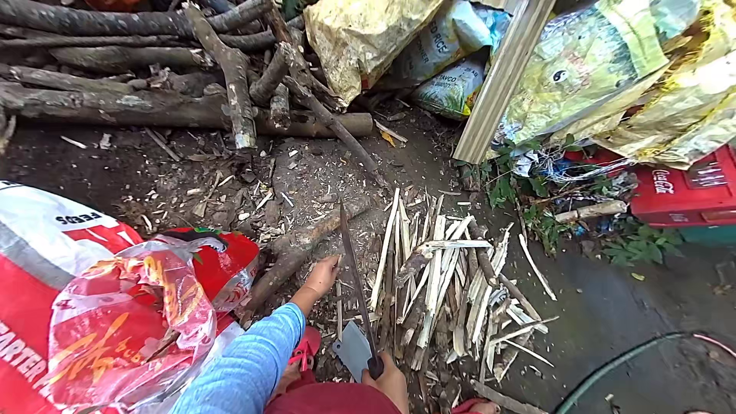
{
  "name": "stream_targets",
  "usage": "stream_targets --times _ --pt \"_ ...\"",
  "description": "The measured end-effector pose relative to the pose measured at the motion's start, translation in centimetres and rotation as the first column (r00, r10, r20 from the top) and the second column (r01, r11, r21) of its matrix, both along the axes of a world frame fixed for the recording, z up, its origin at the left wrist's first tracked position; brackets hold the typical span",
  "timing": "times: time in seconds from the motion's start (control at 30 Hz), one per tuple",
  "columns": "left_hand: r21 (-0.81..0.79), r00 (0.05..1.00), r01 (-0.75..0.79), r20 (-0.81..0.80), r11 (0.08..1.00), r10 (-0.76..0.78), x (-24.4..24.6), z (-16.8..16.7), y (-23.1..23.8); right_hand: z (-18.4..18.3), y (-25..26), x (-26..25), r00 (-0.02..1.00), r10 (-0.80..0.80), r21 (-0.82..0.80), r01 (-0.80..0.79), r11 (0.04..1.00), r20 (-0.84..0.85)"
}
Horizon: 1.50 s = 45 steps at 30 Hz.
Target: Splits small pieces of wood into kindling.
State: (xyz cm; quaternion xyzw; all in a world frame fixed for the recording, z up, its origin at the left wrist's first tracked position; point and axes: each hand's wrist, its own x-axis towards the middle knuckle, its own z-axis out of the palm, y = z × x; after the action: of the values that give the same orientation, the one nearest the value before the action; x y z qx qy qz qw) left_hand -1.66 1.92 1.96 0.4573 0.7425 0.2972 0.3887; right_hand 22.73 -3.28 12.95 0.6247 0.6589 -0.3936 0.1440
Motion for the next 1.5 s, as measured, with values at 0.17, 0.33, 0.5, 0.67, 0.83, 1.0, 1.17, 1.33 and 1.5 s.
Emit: stream_targets --times 0.17,0.33,0.5,0.67,0.83,1.0,1.17,1.33,1.5 --pt "-0.001 1.000 0.023 -0.017 1.000 -0.023 0.1 -0.2 0.2 -0.4 0.6 -0.5 0.996 0.015 -0.045 -0.011 0.999 0.089" --pt "0.011 0.997 0.062 -0.045 0.998 -0.061 0.1 0.9 0.5 -0.1 0.7 -0.2 0.995 0.019 -0.033 -0.016 0.999 0.099" --pt "-0.008 0.993 0.116 -0.033 0.993 -0.116 0.6 -0.4 0.3 -1.0 0.7 -0.1 0.987 0.027 -0.070 -0.016 0.997 0.160" --pt "0.059 0.982 0.174 -0.078 0.983 -0.169 0.2 1.8 1.4 -0.3 0.4 0.6 0.996 -0.026 0.013 0.025 1.000 0.081" --pt "-0.051 0.960 0.265 -0.075 0.963 -0.268 0.0 0.2 2.2 -0.9 0.7 1.1 0.993 -0.053 -0.026 0.056 0.998 0.104" --pt "0.016 0.976 0.210 -0.057 0.978 -0.209 0.9 0.3 1.9 -1.3 0.0 0.9 0.994 -0.041 -0.060 0.047 0.997 0.105" --pt "-0.066 0.978 0.198 -0.051 0.978 -0.201 0.1 0.8 2.0 -1.3 0.9 -0.3 0.991 -0.022 -0.064 0.031 0.997 0.135" --pt "-0.084 0.962 0.258 -0.068 0.962 -0.264 -0.4 0.3 2.2 -2.1 1.0 0.1 0.988 -0.028 -0.062 0.038 0.997 0.152" --pt "-0.047 0.958 0.275 -0.067 0.960 -0.278 0.2 0.3 2.6 -2.1 0.9 0.5 0.991 -0.038 -0.056 0.046 0.997 0.132"
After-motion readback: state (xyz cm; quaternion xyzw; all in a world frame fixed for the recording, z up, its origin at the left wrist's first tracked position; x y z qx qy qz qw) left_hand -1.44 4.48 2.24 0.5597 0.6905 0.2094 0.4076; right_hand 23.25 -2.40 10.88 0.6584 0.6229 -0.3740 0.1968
